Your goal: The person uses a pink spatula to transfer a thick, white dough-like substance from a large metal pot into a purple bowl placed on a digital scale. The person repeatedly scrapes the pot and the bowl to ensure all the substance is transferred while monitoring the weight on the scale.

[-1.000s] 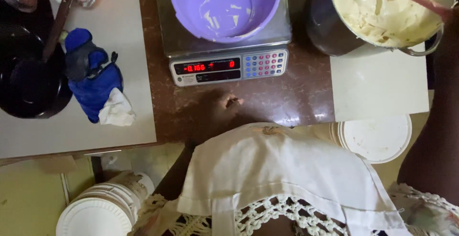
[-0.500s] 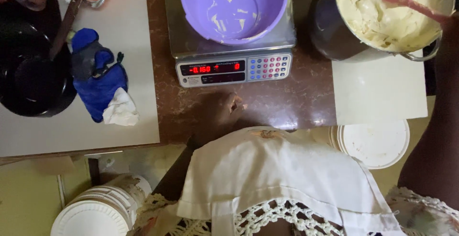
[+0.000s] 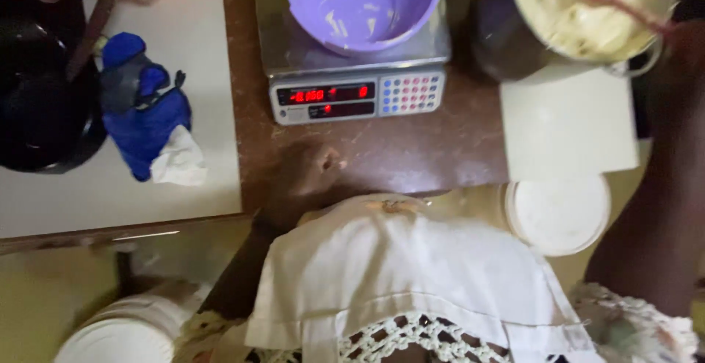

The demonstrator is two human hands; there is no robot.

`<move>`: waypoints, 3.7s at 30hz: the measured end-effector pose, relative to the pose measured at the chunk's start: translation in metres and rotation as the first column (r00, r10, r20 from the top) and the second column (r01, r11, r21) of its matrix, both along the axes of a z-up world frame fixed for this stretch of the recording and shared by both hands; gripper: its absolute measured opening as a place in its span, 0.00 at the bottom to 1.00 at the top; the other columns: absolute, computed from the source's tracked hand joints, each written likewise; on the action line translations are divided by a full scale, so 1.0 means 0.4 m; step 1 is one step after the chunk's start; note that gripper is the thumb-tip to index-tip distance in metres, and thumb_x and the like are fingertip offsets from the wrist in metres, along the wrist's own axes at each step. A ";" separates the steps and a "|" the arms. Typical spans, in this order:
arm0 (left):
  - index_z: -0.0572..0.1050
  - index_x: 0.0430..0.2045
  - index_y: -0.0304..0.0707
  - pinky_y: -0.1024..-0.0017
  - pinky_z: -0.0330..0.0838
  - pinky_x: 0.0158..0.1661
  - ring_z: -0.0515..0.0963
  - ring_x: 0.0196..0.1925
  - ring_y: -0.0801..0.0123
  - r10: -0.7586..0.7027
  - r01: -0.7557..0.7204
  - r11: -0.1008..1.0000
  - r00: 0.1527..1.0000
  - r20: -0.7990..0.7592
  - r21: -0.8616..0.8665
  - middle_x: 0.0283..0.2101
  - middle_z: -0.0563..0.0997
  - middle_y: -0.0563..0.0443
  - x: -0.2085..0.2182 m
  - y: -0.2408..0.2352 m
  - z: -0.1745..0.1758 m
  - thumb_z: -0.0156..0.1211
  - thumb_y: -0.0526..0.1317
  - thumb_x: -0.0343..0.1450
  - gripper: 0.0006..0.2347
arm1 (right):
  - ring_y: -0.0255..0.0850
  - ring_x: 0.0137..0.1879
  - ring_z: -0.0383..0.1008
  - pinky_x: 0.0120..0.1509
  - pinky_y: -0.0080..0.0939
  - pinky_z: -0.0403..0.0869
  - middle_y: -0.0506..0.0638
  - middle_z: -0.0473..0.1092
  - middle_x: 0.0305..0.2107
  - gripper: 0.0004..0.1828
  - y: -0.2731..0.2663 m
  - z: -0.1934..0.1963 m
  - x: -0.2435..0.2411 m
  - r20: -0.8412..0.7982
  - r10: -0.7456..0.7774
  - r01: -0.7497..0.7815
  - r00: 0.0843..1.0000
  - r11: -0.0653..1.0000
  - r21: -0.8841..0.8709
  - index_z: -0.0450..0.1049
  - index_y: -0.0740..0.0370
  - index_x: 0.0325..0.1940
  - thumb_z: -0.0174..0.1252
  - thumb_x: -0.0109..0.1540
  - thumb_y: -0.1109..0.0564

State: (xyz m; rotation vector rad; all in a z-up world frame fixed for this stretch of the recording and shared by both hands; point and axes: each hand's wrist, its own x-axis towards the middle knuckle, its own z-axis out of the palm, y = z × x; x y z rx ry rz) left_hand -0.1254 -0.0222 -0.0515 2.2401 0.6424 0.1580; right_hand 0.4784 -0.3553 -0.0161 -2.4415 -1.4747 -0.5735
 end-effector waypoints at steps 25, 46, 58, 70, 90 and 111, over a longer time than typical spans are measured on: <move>0.80 0.34 0.33 0.43 0.75 0.46 0.87 0.41 0.38 0.186 -0.148 0.964 0.969 -0.161 0.220 0.37 0.86 0.31 0.192 -0.225 -0.164 0.53 0.69 0.74 0.31 | 0.47 0.45 0.86 0.46 0.49 0.77 0.45 0.84 0.44 0.07 0.069 0.281 0.025 0.475 0.045 -0.063 0.879 0.998 0.022 0.88 0.47 0.62 0.75 0.81 0.49; 0.79 0.32 0.35 0.50 0.71 0.44 0.83 0.38 0.49 -0.047 0.063 0.994 0.982 -0.182 0.086 0.37 0.84 0.41 0.103 -0.111 -0.104 0.59 0.65 0.73 0.26 | 0.46 0.40 0.81 0.39 0.50 0.70 0.46 0.82 0.44 0.07 0.024 0.172 -0.145 0.380 -0.173 0.158 0.909 0.985 0.072 0.94 0.40 0.62 0.75 0.80 0.49; 0.81 0.41 0.36 0.46 0.72 0.50 0.84 0.48 0.38 -0.017 0.065 0.992 0.922 -0.388 0.112 0.45 0.85 0.32 0.037 -0.073 -0.133 0.61 0.59 0.71 0.23 | 0.47 0.39 0.76 0.45 0.48 0.60 0.43 0.78 0.34 0.03 0.170 0.146 -0.174 0.538 -0.051 0.047 0.841 0.999 0.021 0.91 0.33 0.52 0.77 0.77 0.41; 0.71 0.71 0.52 0.43 0.76 0.54 0.83 0.55 0.42 0.025 0.032 0.988 0.935 -0.353 0.154 0.53 0.84 0.40 0.135 -0.035 -0.174 0.65 0.54 0.72 0.30 | 0.37 0.44 0.76 0.53 0.42 0.67 0.34 0.77 0.37 0.08 0.234 0.198 -0.064 0.689 -0.003 0.073 0.725 0.995 -0.073 0.90 0.17 0.62 0.77 0.79 0.34; 0.81 0.59 0.43 0.46 0.70 0.56 0.83 0.53 0.42 -0.007 0.053 0.991 0.941 -0.339 0.124 0.46 0.87 0.38 0.105 -0.044 0.061 0.60 0.52 0.71 0.23 | 0.46 0.41 0.78 0.43 0.48 0.64 0.42 0.74 0.36 0.07 0.140 0.161 -0.268 0.536 -0.066 0.120 0.841 0.991 -0.066 0.88 0.31 0.55 0.81 0.76 0.40; 0.74 0.40 0.42 0.47 0.71 0.44 0.81 0.45 0.45 0.089 -0.084 0.996 0.943 -0.320 0.029 0.41 0.82 0.42 0.070 -0.030 -0.061 0.63 0.51 0.73 0.14 | 0.49 0.33 0.80 0.28 0.50 0.66 0.45 0.79 0.36 0.05 0.176 0.224 -0.454 0.288 0.024 0.051 0.957 0.967 -0.251 0.83 0.40 0.58 0.66 0.79 0.52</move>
